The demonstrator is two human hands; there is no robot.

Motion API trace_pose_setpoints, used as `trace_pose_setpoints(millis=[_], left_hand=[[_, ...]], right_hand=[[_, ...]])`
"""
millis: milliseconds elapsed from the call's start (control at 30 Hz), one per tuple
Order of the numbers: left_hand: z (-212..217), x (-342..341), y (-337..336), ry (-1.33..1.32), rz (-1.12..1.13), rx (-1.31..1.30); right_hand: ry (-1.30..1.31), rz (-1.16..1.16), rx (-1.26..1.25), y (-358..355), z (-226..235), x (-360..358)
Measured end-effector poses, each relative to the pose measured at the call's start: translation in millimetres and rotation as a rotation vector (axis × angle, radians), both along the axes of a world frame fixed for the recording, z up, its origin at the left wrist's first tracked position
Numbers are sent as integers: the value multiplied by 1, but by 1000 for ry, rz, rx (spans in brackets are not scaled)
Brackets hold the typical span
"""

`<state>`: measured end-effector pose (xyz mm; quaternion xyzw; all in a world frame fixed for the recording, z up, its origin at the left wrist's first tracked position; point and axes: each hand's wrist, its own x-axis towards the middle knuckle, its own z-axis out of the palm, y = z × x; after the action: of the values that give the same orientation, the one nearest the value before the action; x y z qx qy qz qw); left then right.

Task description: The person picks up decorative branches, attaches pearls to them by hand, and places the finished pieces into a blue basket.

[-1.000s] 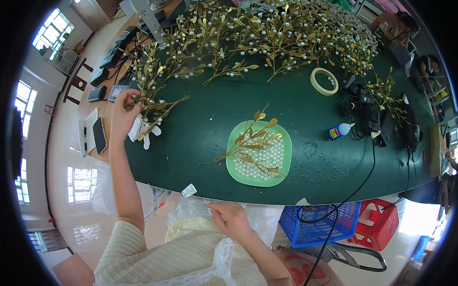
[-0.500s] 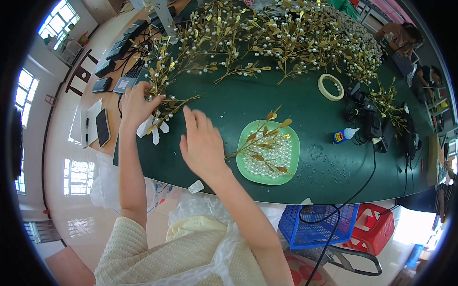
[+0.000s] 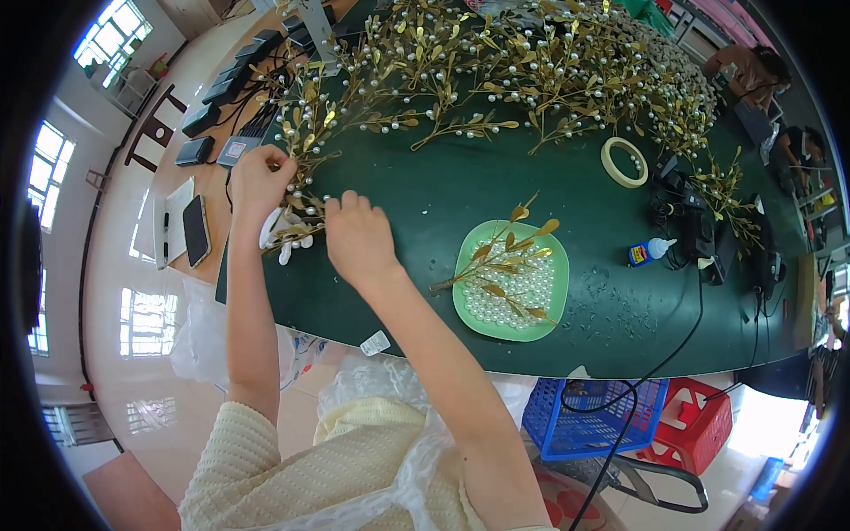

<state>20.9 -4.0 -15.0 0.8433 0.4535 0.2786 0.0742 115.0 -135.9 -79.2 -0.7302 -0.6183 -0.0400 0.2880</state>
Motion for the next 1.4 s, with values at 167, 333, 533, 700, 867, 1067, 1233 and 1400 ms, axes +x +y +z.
trace_pose_setpoints(millis=[167,333,533,700,867,1067,1233,1400], left_hand=[[15,-31,3,-188,38,-198],[14,-57,12,-457,-52,-424],[8,-69,5,-816,-68,-678],[-25,-68,-7,-1138,-294,-835],[-41,-63,-16,-1370,-427,-849],[-28,-66,-30,-1331,-422,-729],[-27,-65,-37,-1279,-377,-666],[-24,-70,-38,-1341,-349,-650]], right_hand=[[-171,67,-21,-38,29,-21],[-151,190,-89,-89,52,-14],[243,202,-101,-128,59,5],[440,149,-76,-135,42,8],[691,110,-91,-144,37,6],[1139,13,-85,-175,30,-3],[1680,28,-66,-184,21,-7],[1854,34,-28,-187,28,0]])
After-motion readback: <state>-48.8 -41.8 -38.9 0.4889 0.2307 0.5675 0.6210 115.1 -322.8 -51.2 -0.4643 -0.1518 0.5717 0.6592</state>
